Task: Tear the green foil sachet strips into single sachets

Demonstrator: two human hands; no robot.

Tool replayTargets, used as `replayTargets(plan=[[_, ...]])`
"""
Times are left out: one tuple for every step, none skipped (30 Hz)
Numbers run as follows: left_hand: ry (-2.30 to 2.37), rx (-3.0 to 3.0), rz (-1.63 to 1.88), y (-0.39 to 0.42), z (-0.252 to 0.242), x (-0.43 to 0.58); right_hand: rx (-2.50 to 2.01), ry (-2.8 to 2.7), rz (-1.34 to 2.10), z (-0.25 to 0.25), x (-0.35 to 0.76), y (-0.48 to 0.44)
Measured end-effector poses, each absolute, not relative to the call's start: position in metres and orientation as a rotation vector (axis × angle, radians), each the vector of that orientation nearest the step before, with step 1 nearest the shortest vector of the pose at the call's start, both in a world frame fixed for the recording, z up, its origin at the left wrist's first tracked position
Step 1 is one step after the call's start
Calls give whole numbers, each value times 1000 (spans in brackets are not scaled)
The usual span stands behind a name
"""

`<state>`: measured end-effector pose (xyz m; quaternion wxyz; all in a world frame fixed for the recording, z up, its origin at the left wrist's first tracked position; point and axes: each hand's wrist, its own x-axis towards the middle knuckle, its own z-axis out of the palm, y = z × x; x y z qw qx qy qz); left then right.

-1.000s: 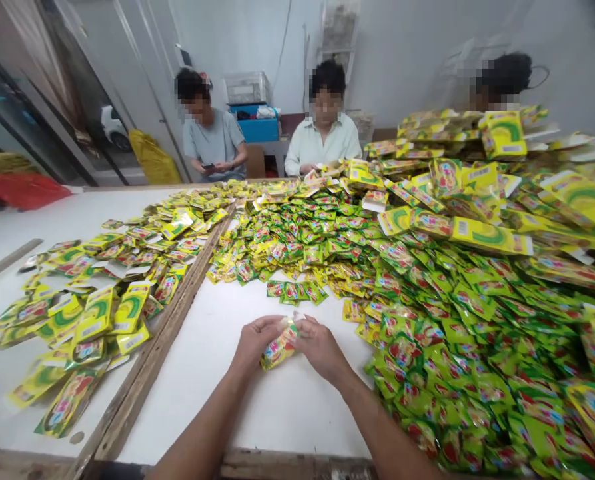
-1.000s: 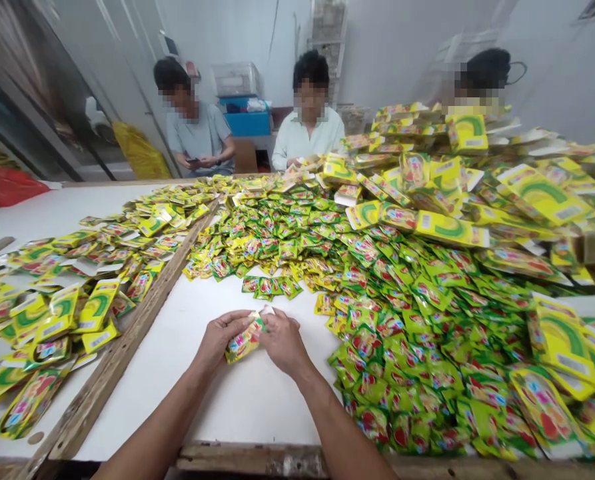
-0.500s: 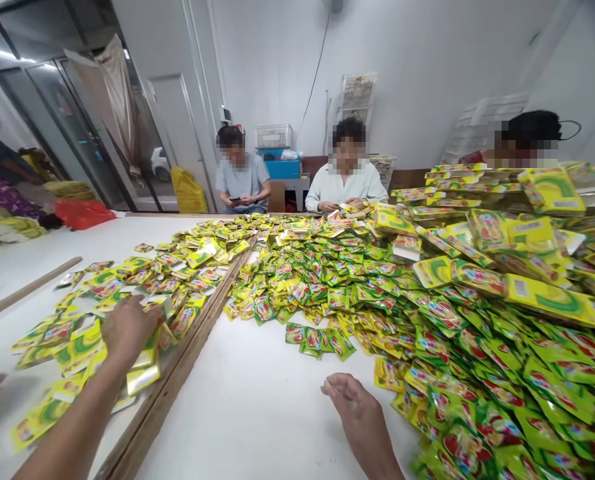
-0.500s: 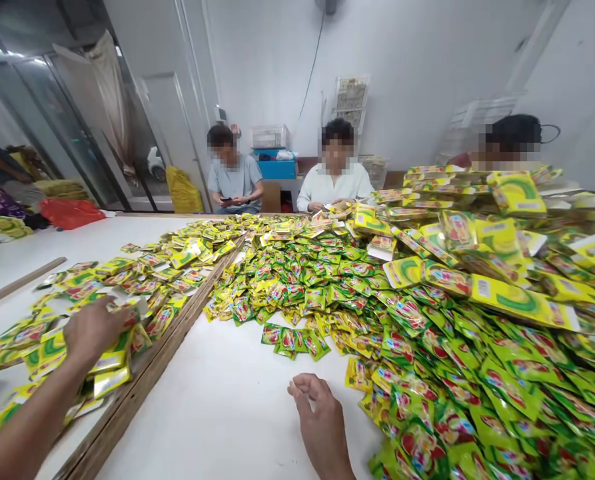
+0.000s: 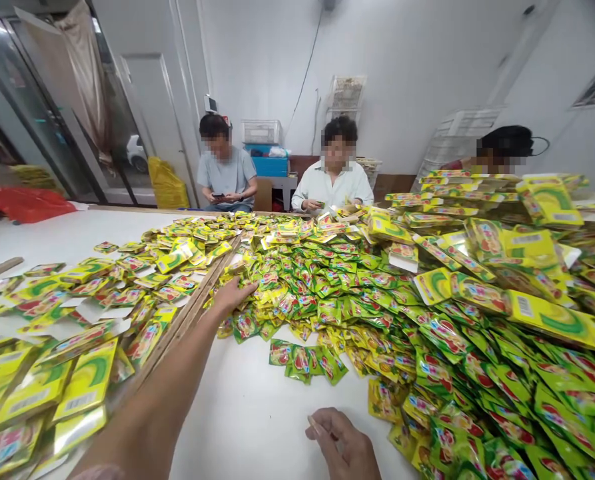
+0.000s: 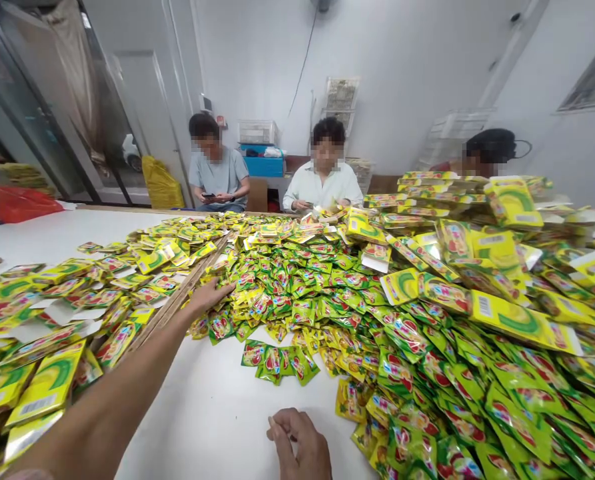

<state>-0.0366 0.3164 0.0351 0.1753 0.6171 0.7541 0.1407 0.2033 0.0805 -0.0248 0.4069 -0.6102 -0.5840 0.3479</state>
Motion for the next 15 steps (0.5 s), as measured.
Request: replayTargets(plan=[[2150,1739,398,310,28,-30,-1541,-1482,902,-23,203,81],[2165,1735,405,302,23,-25,-1537,-1490,928,-20,203,81],[2178,1742,419,292,19,-20,-1526,-1495,948,-18,202,82],[2186,1761,433,281,17,-15,-1513,-1492,958,-17,201,82],[2192,1788,444,269,16,-11,-1503,-1483,954,-16,200,82],[2191,1825,446,256,15,-7,-1499,-1469,938,-17,198,82],[2184,1869,429,243,14,-4,-1499,-1455,920,-19,197,82],[2186,1891,404,230,13,0,-1495,-1449,918,-23,195,83],[2176,1929,398,217,10,3,-1491,-1433,923,-27,194,83],[2181,1959,402,204,6,7,-1479,-1409,938,-31,193,84],[2188,2002,402,192,0,12,-1461,-1376,957,-34,193,86],[2224,2039,419,180,-7,17,-1460,-1317,935,-34,194,87],[2267,2060,451,169,-15,22,-1456,-1283,892,-31,196,88],[2294,2083,499,159,-23,27,-1457,-1271,821,-24,200,89],[2302,2102,556,150,-31,32,-1458,-1293,727,-13,205,90]])
